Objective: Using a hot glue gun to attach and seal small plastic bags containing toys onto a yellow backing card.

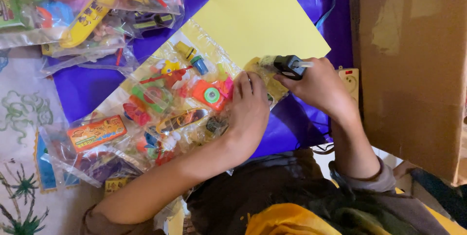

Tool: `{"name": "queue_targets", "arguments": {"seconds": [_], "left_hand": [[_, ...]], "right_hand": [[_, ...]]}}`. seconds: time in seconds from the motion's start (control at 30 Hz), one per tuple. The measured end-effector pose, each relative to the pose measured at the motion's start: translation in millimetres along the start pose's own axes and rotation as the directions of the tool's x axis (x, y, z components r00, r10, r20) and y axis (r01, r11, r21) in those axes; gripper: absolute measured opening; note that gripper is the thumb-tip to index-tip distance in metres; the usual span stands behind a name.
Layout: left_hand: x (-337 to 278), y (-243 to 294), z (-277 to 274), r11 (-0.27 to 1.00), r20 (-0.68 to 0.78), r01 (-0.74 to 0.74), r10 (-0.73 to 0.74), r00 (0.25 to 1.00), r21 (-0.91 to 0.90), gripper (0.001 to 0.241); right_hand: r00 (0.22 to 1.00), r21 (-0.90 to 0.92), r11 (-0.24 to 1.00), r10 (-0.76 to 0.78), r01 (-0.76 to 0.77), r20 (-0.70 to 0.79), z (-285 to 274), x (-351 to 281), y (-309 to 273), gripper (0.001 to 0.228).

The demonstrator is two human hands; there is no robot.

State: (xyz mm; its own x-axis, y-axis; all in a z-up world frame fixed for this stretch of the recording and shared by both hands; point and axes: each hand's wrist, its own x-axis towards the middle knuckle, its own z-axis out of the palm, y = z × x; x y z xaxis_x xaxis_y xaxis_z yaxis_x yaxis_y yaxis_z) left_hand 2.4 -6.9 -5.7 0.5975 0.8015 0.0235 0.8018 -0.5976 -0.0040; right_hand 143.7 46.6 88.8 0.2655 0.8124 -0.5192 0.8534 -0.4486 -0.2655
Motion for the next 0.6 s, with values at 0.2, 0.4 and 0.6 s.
{"name": "queue_targets", "arguments": {"seconds": [0.2, 0.4, 0.6], "left_hand": [[2, 1, 0, 1.0, -0.01, 0.02, -0.02, 1.0, -0.002, 0.07], [1, 3, 1, 1.0, -0.012, 0.02, -0.02, 1.0, 0.001, 0.071], [0, 2, -1, 1.0, -0.012, 0.007, -0.007, 1.0, 0.013, 0.069]], "right_hand": [[1.0, 0.075, 0.997, -0.013, 0.014, -0.015, 1, -1, 13, 0.036], [0.999, 0.107, 0.994, -0.024, 0.027, -0.029, -1, -8, 12, 0.033], [0.999, 0.115, 0.993, -0.033, 0.038, -0.04, 4, -8, 21, 0.032]]}}
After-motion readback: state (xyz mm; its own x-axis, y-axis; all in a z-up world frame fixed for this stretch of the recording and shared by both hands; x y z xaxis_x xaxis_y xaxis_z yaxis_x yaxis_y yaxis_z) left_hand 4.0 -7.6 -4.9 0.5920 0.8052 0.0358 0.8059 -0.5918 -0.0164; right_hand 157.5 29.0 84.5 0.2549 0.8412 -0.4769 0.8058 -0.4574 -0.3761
